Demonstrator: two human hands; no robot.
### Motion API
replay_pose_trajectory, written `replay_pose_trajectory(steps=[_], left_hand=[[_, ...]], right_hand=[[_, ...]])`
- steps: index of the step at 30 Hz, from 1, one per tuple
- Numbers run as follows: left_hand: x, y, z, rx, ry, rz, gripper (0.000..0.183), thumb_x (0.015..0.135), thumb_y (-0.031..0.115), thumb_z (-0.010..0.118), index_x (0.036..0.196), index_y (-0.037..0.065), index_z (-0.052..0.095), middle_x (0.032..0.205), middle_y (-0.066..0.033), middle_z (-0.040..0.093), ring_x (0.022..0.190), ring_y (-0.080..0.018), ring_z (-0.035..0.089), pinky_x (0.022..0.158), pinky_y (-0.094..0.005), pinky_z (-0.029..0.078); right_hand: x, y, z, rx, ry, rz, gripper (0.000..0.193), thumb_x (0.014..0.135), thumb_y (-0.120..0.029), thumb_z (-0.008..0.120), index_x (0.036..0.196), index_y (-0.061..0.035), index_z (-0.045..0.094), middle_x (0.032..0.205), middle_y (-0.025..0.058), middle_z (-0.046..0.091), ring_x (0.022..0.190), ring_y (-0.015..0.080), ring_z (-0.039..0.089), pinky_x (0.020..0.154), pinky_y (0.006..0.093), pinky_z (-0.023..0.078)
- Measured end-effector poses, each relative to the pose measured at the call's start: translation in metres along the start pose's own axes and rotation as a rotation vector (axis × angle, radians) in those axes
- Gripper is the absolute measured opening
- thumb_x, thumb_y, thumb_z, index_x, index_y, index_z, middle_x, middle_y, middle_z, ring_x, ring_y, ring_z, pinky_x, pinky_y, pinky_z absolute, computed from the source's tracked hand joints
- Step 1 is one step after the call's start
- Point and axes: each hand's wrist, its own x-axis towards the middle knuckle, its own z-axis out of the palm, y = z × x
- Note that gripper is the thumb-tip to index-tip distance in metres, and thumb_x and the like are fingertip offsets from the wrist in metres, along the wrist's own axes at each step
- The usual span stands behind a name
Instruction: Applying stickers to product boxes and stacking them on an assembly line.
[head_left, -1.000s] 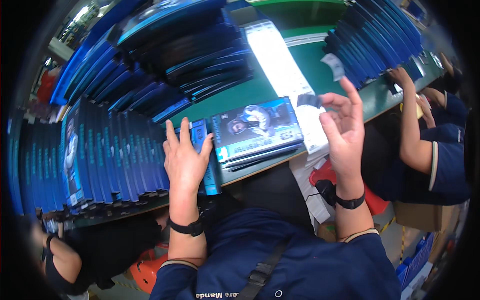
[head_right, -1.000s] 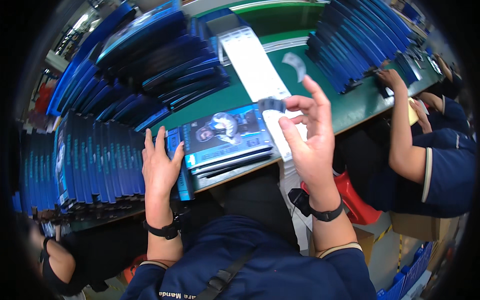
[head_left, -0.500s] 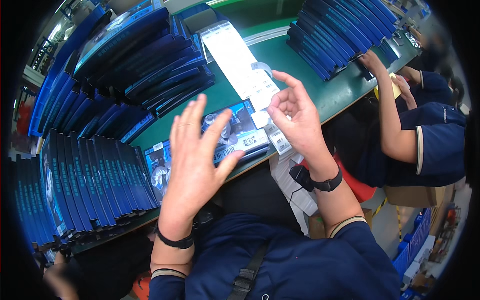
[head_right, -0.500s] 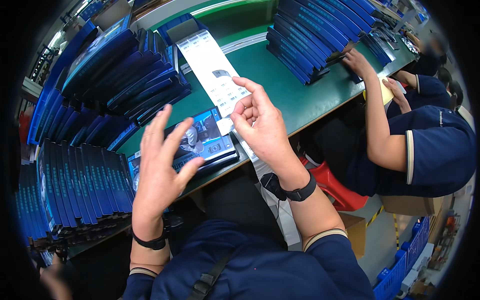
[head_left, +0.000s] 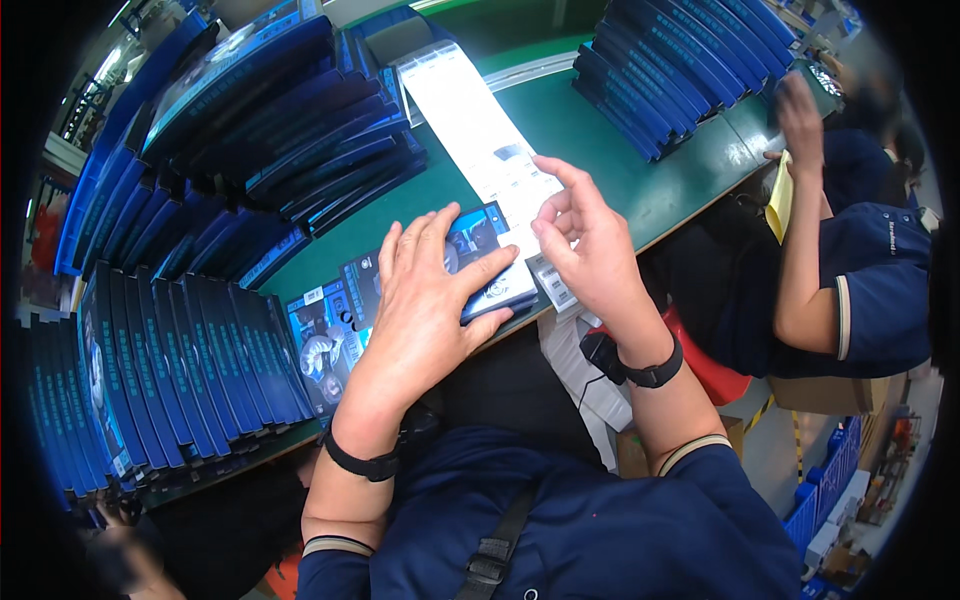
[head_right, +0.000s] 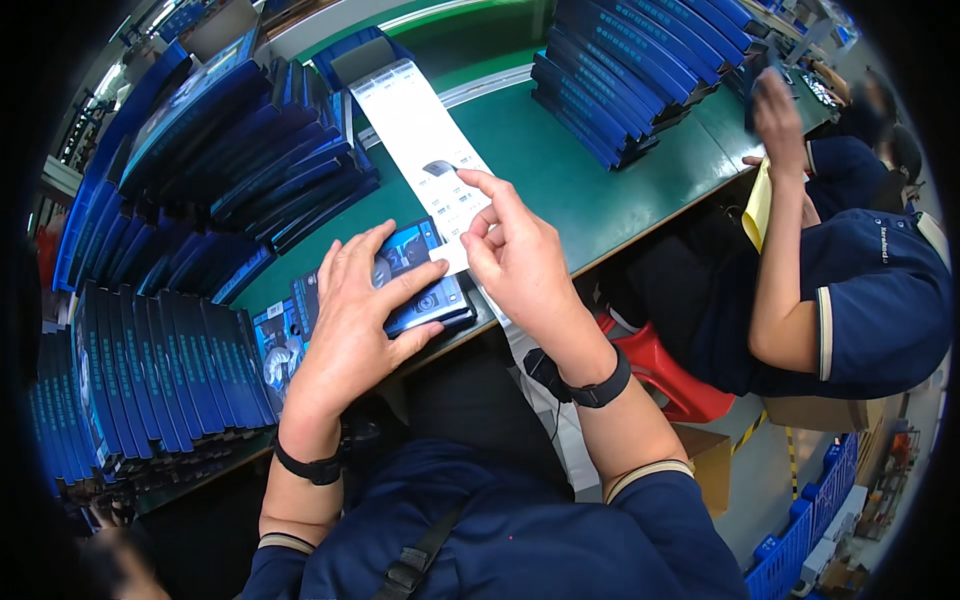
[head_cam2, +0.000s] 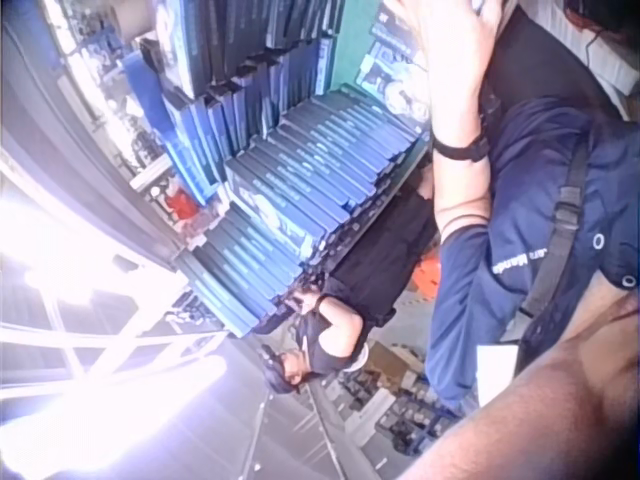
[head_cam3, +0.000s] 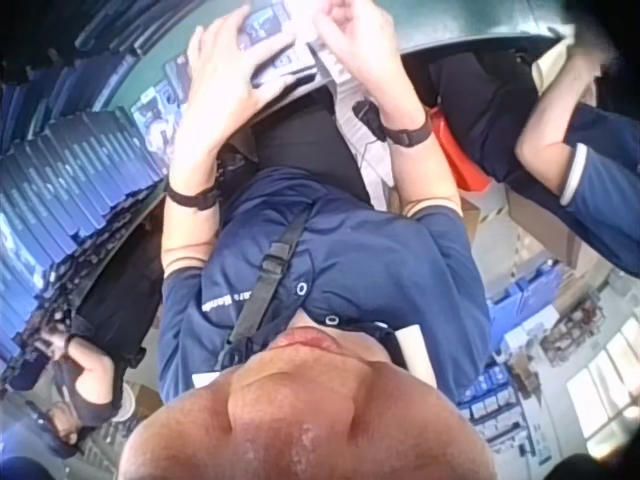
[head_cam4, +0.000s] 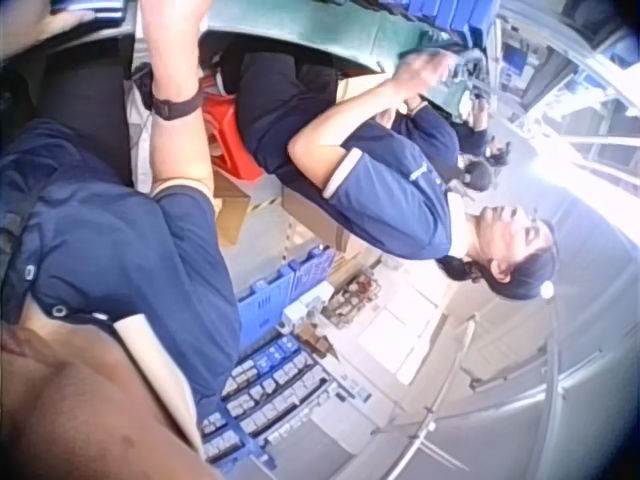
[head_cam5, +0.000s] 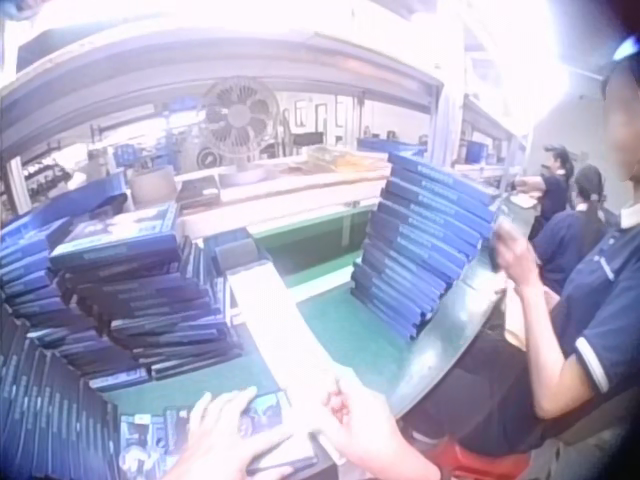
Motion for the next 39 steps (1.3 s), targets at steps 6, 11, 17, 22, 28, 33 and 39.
replay_pose_trajectory(steps=[6, 11, 17, 22, 28, 33, 39], left_hand=[[-0.005, 0.010, -0.008, -0.057, 0.108, 0.033, 0.058, 0.062, 0.022, 0.088, 0.118, 0.029, 0.074, 0.146, -0.0209, 0.045, 0.134, -0.0407, 0.041, 0.115, -0.0547, 0.025], [-0.011, 0.024, -0.015, -0.149, 0.216, 0.107, 0.062, 0.058, 0.026, 0.091, 0.118, 0.024, 0.075, 0.147, -0.0229, 0.043, 0.134, -0.0415, 0.041, 0.113, -0.0526, 0.030], [-0.029, 0.039, -0.026, -0.220, 0.228, 0.104, 0.082, 0.056, 0.019, 0.093, 0.133, 0.021, 0.063, 0.147, -0.0273, 0.033, 0.133, -0.0455, 0.040, 0.108, -0.0519, 0.037], [-0.043, 0.048, -0.051, -0.131, 0.207, 0.012, 0.075, 0.045, 0.017, 0.089, 0.116, 0.016, 0.063, 0.129, -0.0218, 0.040, 0.120, -0.0402, 0.046, 0.100, -0.0504, 0.041], [-0.056, -0.006, -0.067, 0.026, 0.371, -0.399, 0.062, 0.068, 0.025, 0.081, 0.122, 0.008, 0.057, 0.121, -0.0201, 0.045, 0.112, -0.0393, 0.052, 0.098, -0.0453, 0.044], [-0.079, -0.061, -0.035, 0.302, 0.228, -0.622, 0.055, 0.087, 0.037, 0.073, 0.131, 0.007, 0.058, 0.144, -0.0270, 0.045, 0.125, -0.0454, 0.051, 0.104, -0.0477, 0.044], [-0.077, -0.067, -0.024, 0.415, 0.103, -0.673, 0.053, 0.096, 0.033, 0.064, 0.141, 0.008, 0.053, 0.153, -0.0238, 0.039, 0.138, -0.0417, 0.041, 0.112, -0.0472, 0.038]], right_hand=[[-0.006, -0.003, -0.007, 0.195, 0.092, -0.027, 0.061, 0.095, -0.008, 0.065, 0.148, -0.0060, 0.036, 0.083, 0.0037, 0.058, 0.072, 0.0076, 0.059, 0.065, 0.0244, 0.049], [-0.019, -0.014, 0.012, 0.826, 0.035, 0.040, 0.054, 0.099, -0.001, 0.054, 0.148, -0.0076, 0.032, 0.091, 0.0013, 0.061, 0.084, 0.0049, 0.058, 0.075, 0.0199, 0.047], [-0.042, -0.049, 0.034, 1.396, -0.181, 0.301, 0.054, 0.108, -0.023, 0.044, 0.156, -0.0169, 0.023, 0.137, 0.0124, 0.049, 0.120, 0.0183, 0.055, 0.101, 0.0346, 0.049], [-0.052, -0.040, 0.053, 1.180, -0.457, 0.197, 0.077, 0.102, -0.026, 0.057, 0.161, -0.0134, 0.009, 0.135, 0.0091, 0.045, 0.115, 0.0160, 0.054, 0.099, 0.0306, 0.044], [-0.027, -0.035, 0.012, 0.422, -0.101, -0.075, 0.053, 0.096, -0.006, 0.061, 0.144, -0.0029, 0.040, 0.129, 0.0076, 0.050, 0.092, 0.0056, 0.055, 0.078, 0.0209, 0.047], [-0.009, -0.004, -0.017, 0.517, -0.010, 0.086, 0.019, 0.091, -0.007, 0.071, 0.105, -0.0013, 0.059, 0.091, 0.0022, 0.064, 0.079, 0.0049, 0.059, 0.069, 0.0205, 0.048], [-0.008, 0.012, -0.009, 0.270, 0.030, 0.153, 0.009, 0.089, -0.001, 0.070, 0.089, -0.0005, 0.061, 0.075, -0.0011, 0.063, 0.065, 0.0021, 0.056, 0.061, 0.0187, 0.048]])
